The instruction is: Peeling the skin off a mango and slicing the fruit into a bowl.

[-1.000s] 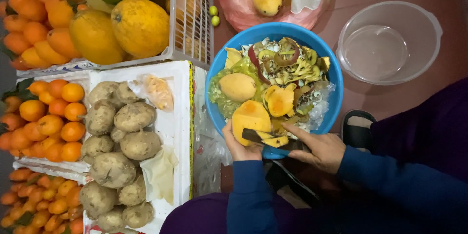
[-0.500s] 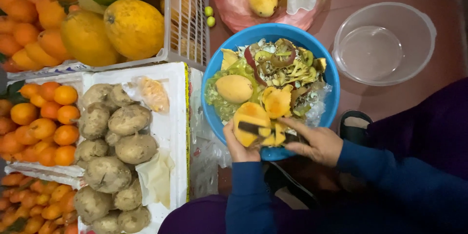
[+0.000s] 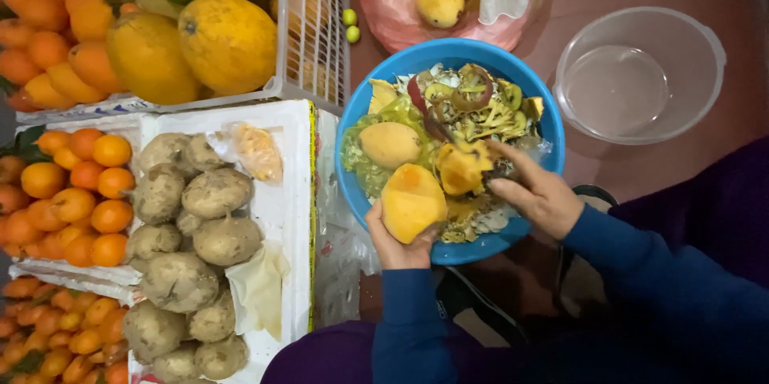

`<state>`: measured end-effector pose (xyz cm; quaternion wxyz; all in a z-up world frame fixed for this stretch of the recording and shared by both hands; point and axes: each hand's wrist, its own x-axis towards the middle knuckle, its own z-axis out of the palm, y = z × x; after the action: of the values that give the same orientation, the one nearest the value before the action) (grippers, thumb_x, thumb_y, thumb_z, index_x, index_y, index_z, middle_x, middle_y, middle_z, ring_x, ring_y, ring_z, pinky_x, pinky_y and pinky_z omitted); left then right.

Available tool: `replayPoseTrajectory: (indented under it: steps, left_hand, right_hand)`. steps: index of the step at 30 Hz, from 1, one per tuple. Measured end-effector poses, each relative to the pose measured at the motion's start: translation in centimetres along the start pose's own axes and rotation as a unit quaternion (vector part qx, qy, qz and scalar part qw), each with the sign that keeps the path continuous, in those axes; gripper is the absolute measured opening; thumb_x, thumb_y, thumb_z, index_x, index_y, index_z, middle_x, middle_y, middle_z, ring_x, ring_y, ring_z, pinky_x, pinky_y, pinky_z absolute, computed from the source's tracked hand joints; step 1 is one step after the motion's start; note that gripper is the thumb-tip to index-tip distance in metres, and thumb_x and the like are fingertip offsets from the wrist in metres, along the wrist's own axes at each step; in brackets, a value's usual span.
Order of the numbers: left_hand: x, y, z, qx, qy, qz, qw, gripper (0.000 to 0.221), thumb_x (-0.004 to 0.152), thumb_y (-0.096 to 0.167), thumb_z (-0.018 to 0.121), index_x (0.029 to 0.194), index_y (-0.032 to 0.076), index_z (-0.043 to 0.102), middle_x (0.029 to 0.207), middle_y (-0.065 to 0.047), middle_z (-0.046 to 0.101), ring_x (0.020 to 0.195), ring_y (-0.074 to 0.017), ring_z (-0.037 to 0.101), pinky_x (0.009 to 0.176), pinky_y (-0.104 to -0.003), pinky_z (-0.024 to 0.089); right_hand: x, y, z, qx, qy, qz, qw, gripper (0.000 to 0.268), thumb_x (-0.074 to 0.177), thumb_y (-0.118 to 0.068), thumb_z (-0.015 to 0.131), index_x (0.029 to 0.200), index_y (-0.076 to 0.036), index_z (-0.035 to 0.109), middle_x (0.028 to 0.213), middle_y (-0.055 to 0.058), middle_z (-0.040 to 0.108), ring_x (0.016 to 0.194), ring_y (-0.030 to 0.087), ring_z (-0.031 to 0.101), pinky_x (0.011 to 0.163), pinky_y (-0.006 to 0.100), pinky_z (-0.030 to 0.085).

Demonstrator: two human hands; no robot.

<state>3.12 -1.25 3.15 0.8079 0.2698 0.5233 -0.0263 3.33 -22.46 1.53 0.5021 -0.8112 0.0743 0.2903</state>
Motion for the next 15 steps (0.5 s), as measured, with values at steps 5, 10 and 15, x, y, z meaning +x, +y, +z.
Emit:
replayPoseTrajectory:
  steps: [5, 10, 15]
  left_hand:
    - [0.0, 0.3, -0.7, -0.109, -0.030, -0.026, 0.993, 0.064, 0.077, 0.047, 0.082, 0.127, 0.011, 0.067, 0.132, -0.018, 0.066, 0.122, -0.0440, 0.061, 0.098, -0.067, 0.049]
    - [1.6, -0.6, -2.6, -0.114, -0.028, -0.044, 0.992, 0.061, 0.080, 0.038, 0.080, 0.131, 0.008, 0.065, 0.137, -0.019, 0.064, 0.126, -0.0458, 0.059, 0.099, -0.068, 0.047]
    - [2.2, -0.3, -2.4, -0.092, -0.034, -0.017, 0.995, 0.056, 0.082, 0.037, 0.081, 0.128, 0.010, 0.066, 0.133, -0.022, 0.065, 0.122, -0.0480, 0.060, 0.098, -0.072, 0.048]
  right_hand:
    - [2.3, 9.6, 4.6, 0.033, -0.035, 0.064, 0.997, 0.089, 0.089, -0.074, 0.057, 0.159, -0.021, 0.043, 0.152, 0.026, 0.052, 0.143, 0.041, 0.047, 0.123, 0.048, 0.035]
    - [-0.3, 5.6, 2.8, 0.096, -0.012, -0.036, 0.995, 0.072, 0.097, -0.051, 0.054, 0.161, -0.024, 0.039, 0.088, 0.025, 0.068, 0.089, 0.038, 0.065, 0.088, 0.048, 0.053]
    - [-0.8, 6.2, 2.9, 0.188, -0.035, -0.115, 0.975, 0.065, 0.101, -0.040, 0.050, 0.159, -0.014, 0.038, 0.044, 0.011, 0.058, 0.040, 0.023, 0.054, 0.051, 0.036, 0.049]
